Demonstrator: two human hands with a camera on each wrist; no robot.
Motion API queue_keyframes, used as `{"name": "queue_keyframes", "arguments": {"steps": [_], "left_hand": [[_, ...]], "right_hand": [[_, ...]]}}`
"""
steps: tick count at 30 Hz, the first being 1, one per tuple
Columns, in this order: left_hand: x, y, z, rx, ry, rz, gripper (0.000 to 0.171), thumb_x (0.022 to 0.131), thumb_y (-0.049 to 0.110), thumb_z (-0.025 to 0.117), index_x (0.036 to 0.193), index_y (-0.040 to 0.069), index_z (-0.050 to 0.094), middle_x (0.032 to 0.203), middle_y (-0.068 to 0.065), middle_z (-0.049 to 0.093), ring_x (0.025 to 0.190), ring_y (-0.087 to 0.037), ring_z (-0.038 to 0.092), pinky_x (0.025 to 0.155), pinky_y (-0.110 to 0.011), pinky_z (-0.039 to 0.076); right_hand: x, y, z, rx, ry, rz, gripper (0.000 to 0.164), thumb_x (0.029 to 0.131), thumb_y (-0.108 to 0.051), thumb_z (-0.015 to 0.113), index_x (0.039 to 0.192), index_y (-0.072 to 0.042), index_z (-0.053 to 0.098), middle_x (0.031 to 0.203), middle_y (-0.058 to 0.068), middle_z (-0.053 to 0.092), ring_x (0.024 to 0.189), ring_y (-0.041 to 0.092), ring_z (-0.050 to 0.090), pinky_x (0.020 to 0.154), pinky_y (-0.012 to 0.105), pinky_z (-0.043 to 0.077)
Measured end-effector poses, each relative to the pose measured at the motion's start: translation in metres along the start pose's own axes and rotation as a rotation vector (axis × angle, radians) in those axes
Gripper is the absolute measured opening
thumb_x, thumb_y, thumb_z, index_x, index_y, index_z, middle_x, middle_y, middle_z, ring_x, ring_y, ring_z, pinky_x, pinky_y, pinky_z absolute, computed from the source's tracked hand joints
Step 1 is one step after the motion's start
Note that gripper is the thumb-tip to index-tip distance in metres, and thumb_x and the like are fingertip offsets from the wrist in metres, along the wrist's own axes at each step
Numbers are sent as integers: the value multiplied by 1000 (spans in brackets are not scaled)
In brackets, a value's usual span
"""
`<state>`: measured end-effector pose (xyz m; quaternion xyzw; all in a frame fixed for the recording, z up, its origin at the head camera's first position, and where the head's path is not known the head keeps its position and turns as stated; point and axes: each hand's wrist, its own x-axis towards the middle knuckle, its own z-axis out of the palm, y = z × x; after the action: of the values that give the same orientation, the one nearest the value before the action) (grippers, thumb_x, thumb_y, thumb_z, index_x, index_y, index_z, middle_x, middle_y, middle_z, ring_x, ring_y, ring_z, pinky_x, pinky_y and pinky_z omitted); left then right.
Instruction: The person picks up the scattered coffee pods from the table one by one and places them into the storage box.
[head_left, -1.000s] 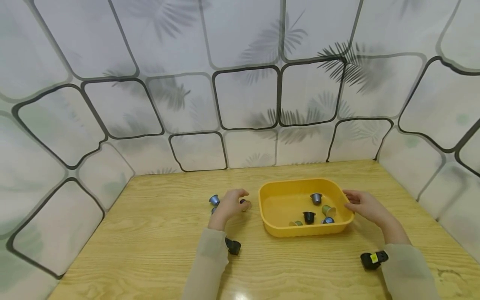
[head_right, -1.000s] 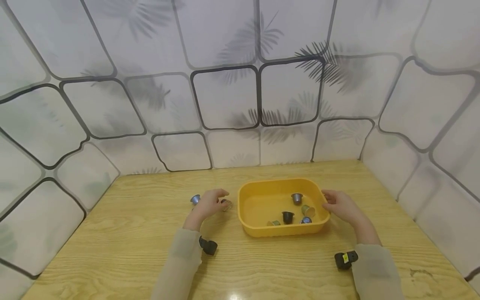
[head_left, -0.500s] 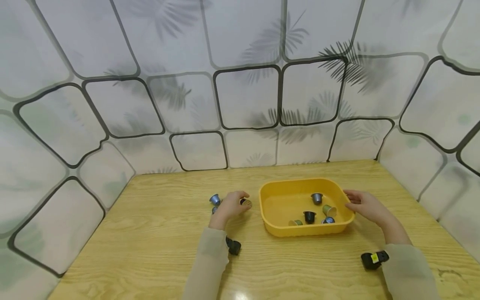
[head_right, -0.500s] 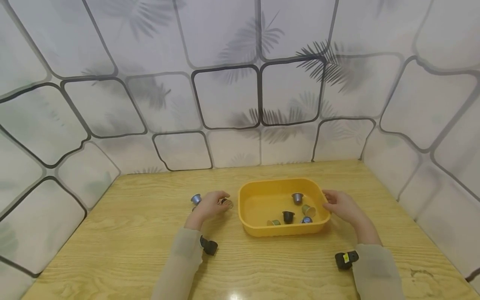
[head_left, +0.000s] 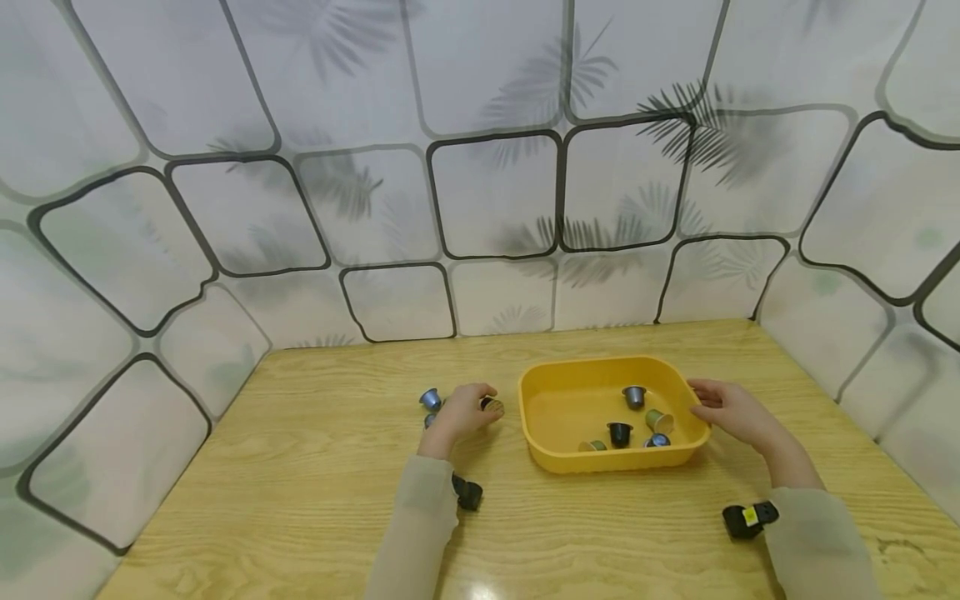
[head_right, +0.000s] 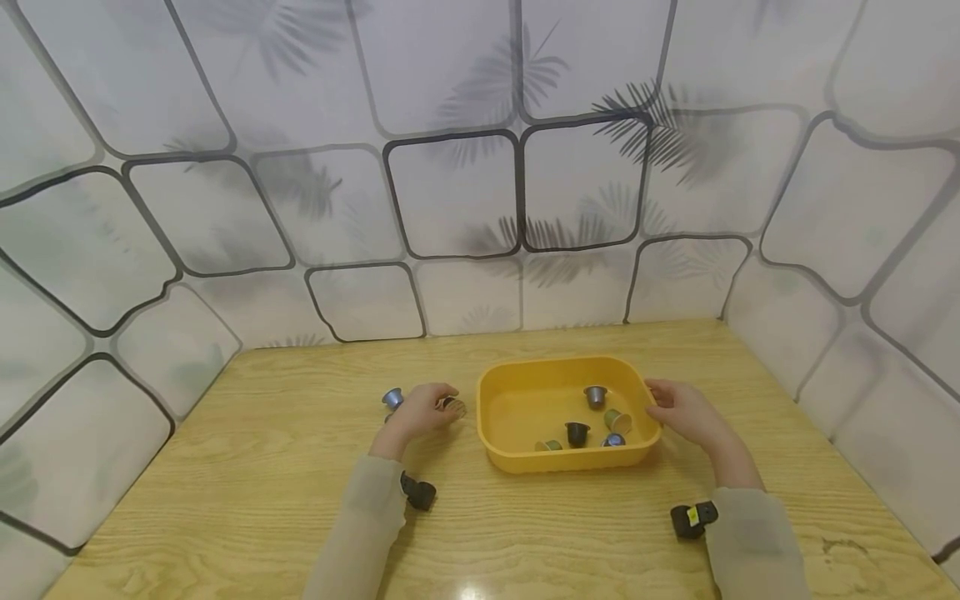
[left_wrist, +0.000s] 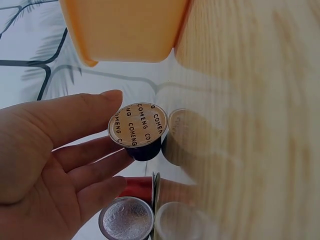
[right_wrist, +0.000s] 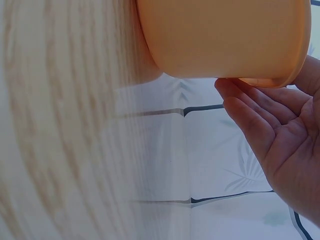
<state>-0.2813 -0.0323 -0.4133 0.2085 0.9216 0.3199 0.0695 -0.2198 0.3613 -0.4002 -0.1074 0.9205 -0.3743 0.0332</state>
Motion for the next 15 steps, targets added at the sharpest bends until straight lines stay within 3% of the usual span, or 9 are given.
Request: {"name": "queue_keyframes", "arguments": {"steps": [15], "left_hand": [[0, 0, 1, 20, -4, 25, 36, 84, 16, 62, 114, -2, 55, 112, -15, 56, 105, -27, 51, 85, -38, 42]], "right_hand": [[-2, -2, -1, 6, -5, -8, 53, 90, -13, 51, 127, 18, 29, 123, 38, 36, 108, 48, 41, 83, 48, 42]]}}
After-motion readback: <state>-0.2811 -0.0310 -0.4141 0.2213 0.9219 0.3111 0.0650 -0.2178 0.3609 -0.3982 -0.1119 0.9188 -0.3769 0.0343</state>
